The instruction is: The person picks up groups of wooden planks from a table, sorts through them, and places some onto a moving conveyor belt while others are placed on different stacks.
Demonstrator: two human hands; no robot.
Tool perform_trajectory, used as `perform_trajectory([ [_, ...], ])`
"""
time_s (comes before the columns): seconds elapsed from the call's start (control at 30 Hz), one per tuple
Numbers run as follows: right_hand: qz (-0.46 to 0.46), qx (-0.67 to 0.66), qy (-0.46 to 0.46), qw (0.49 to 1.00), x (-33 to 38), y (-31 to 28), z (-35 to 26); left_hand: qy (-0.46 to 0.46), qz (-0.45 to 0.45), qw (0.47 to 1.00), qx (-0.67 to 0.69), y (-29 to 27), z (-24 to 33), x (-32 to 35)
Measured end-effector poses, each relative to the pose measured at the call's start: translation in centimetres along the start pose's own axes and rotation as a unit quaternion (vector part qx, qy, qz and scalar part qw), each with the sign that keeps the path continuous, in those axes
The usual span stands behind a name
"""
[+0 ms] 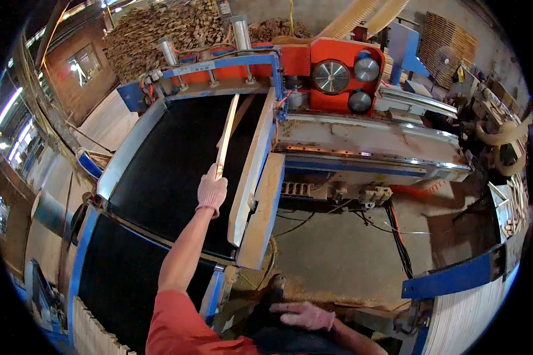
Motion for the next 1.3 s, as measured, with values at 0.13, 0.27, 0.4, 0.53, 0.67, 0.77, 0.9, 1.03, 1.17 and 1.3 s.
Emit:
perform_trajectory([
  [0.13,0.174,-0.021,-0.135,0.975,-1.0,-6.7,-11.3,0.159,0.021,0.961,0.227,-4.8,6.9,8.5],
  [0.27,0.304,-0.163,-0.320,0.882,-7.5,-12.9,-19.6,0.285,-0.071,0.924,0.244,-4.5,13.2,15.3],
  [0.4,0.376,-0.431,-0.336,0.748,-9.0,-15.9,-23.0,0.378,-0.160,0.878,0.244,-2.3,15.5,15.5],
  [0.53,0.519,-0.324,-0.245,0.752,-5.5,-19.7,-14.1,0.278,-0.041,0.932,0.230,-1.8,9.4,1.2],
  [0.67,0.624,-0.115,0.041,0.772,-0.2,-21.2,-0.4,0.064,-0.011,0.992,-0.110,3.6,-0.4,-14.8],
  [0.77,0.644,-0.090,0.122,0.750,3.5,-17.9,7.2,-0.029,-0.031,0.976,-0.212,8.0,-5.4,-21.7],
  [0.9,0.605,0.079,0.282,0.740,10.9,-12.7,22.2,-0.025,0.009,0.966,-0.257,12.6,-5.3,-24.7],
  [1.03,0.456,-0.533,0.257,0.665,20.2,-6.5,41.2,-0.053,-0.078,0.966,-0.240,17.1,-7.9,-26.7],
  [1.17,0.564,0.078,0.380,0.729,12.5,-8.1,28.2,-0.043,-0.190,0.940,-0.280,11.2,-9.2,-22.6],
  [1.3,0.615,0.051,0.324,0.717,12.8,-5.5,27.2,-0.157,-0.329,0.914,0.176,7.4,-8.6,-12.7],
])
Point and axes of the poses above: each hand's wrist, its own x-axis away from the middle knuckle, its own y-axis out of the palm, z = x × y, the point moved 7 cm from there along -x, towards the middle knuckle, and after that the axes turned 7 degrees about z, right-handed, at the moved point
